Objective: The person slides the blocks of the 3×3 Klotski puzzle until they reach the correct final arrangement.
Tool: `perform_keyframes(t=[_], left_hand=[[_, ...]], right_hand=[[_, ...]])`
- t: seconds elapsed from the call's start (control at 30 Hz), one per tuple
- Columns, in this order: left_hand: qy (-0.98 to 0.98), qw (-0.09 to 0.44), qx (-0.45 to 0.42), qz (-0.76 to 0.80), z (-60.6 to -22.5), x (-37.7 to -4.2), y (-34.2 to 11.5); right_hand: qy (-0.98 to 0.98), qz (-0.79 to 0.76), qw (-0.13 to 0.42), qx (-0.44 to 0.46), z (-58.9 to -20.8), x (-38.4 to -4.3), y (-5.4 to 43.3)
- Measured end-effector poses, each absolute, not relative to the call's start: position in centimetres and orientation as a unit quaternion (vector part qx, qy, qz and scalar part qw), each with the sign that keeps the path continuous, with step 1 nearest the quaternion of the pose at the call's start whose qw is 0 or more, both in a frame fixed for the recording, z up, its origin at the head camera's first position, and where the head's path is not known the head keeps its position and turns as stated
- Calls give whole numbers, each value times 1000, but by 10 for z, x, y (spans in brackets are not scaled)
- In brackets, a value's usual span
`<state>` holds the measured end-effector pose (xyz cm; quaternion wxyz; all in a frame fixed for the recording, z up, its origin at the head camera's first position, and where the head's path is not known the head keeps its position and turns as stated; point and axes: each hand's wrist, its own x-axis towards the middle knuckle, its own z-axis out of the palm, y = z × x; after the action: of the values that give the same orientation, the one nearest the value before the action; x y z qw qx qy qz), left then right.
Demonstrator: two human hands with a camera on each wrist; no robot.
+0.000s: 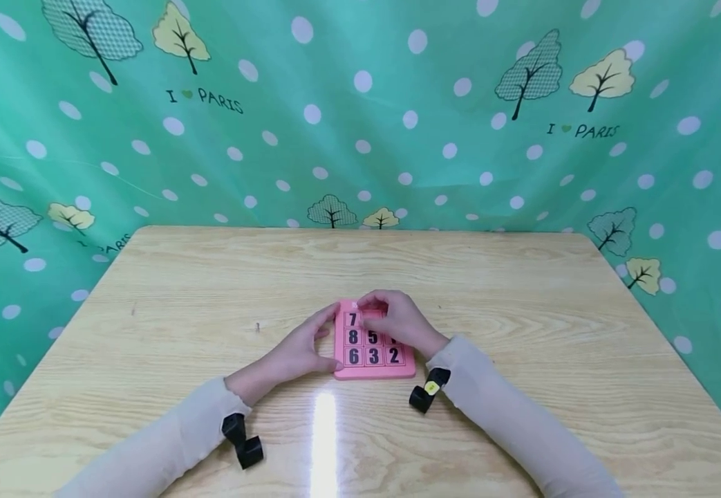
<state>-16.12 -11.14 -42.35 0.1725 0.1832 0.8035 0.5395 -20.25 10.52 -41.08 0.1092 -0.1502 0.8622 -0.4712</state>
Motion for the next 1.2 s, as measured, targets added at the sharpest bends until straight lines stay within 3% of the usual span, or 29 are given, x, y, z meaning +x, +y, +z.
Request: perform_keyframes(t=[0.47,1.2], left_hand=[[789,171,211,551,-426,-163,-112],[786,169,209,557,-425,-162,-113]], right_hand=[[849,-475,126,-196,-409,-202,89],[864,-463,67,-189,-416,-200,78]])
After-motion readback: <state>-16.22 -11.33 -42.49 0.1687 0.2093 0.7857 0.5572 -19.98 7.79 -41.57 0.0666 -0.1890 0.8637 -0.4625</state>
